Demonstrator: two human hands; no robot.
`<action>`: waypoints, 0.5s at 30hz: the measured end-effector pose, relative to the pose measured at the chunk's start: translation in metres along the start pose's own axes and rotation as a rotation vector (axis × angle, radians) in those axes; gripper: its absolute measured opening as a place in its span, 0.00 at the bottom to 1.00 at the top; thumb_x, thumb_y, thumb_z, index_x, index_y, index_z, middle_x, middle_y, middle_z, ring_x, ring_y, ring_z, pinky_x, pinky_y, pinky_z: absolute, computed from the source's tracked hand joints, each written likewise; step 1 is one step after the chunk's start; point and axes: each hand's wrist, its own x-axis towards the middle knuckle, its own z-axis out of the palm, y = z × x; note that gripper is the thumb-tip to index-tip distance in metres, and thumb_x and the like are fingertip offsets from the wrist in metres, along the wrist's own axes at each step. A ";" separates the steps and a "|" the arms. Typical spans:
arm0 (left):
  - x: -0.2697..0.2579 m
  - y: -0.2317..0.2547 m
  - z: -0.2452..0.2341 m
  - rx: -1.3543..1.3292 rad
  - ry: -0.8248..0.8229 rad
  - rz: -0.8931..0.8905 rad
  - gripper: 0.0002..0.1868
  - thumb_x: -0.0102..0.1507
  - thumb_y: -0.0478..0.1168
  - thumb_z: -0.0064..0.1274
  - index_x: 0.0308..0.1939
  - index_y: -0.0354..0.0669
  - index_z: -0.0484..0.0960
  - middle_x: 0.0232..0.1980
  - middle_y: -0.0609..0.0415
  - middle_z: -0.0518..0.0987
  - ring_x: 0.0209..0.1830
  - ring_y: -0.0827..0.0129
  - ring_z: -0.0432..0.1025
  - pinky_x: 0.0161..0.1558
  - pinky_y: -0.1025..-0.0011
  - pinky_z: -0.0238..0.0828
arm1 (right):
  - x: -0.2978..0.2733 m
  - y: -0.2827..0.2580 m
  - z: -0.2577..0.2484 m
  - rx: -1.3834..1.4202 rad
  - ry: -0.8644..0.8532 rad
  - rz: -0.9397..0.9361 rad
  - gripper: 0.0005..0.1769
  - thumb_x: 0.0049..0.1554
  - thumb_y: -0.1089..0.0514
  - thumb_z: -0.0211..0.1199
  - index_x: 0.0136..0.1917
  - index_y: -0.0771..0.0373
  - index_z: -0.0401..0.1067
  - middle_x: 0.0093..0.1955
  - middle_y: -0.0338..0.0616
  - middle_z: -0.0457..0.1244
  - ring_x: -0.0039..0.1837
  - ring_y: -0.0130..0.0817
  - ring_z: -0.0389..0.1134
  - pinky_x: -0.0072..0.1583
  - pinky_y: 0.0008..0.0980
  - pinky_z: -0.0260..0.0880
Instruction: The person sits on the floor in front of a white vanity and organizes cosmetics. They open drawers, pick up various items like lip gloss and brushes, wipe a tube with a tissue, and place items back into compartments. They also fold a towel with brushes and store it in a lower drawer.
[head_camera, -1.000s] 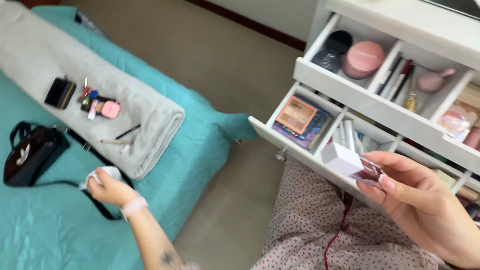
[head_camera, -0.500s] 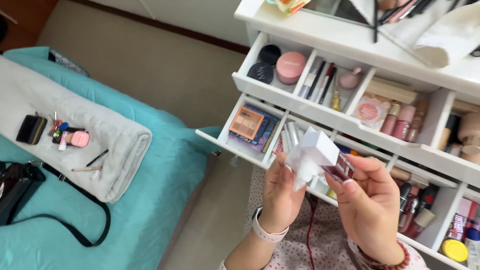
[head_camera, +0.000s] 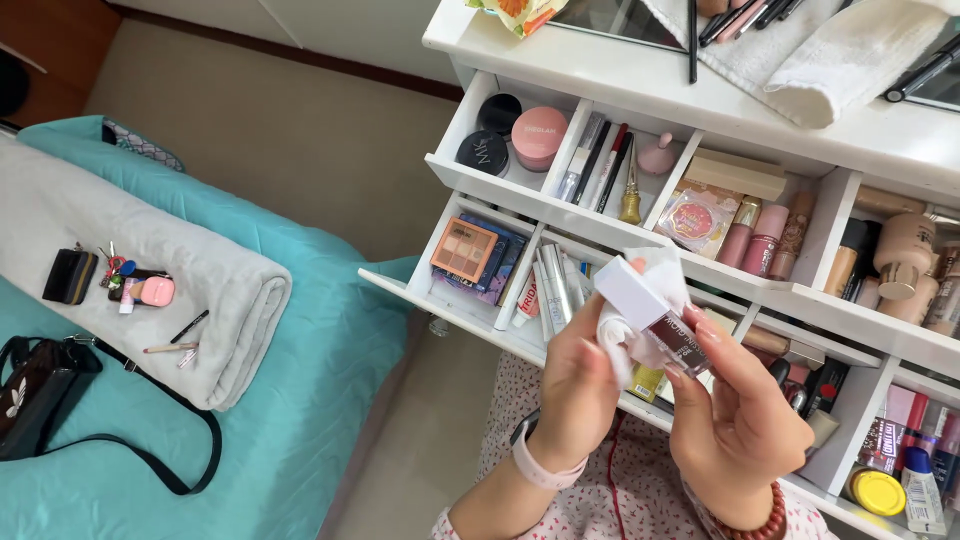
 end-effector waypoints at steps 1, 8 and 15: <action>0.000 0.003 0.003 -0.278 0.031 -0.121 0.51 0.60 0.48 0.68 0.79 0.33 0.58 0.64 0.50 0.78 0.62 0.71 0.75 0.64 0.72 0.71 | 0.001 0.003 0.001 0.001 0.017 -0.029 0.21 0.61 0.76 0.60 0.67 0.78 0.64 0.69 0.63 0.64 0.73 0.46 0.66 0.74 0.40 0.68; -0.002 -0.035 -0.006 -0.361 0.076 -0.064 0.37 0.70 0.43 0.59 0.79 0.36 0.62 0.62 0.58 0.78 0.61 0.75 0.72 0.65 0.72 0.67 | 0.003 0.002 0.012 0.024 0.026 -0.063 0.21 0.61 0.77 0.62 0.67 0.79 0.64 0.67 0.66 0.63 0.73 0.47 0.66 0.76 0.40 0.66; -0.006 -0.046 -0.017 -0.321 0.042 -0.208 0.23 0.71 0.43 0.59 0.66 0.36 0.75 0.58 0.59 0.79 0.57 0.79 0.72 0.59 0.77 0.68 | 0.024 -0.007 0.012 -0.303 -0.022 -0.208 0.19 0.62 0.77 0.65 0.66 0.76 0.69 0.65 0.63 0.67 0.67 0.44 0.71 0.69 0.33 0.70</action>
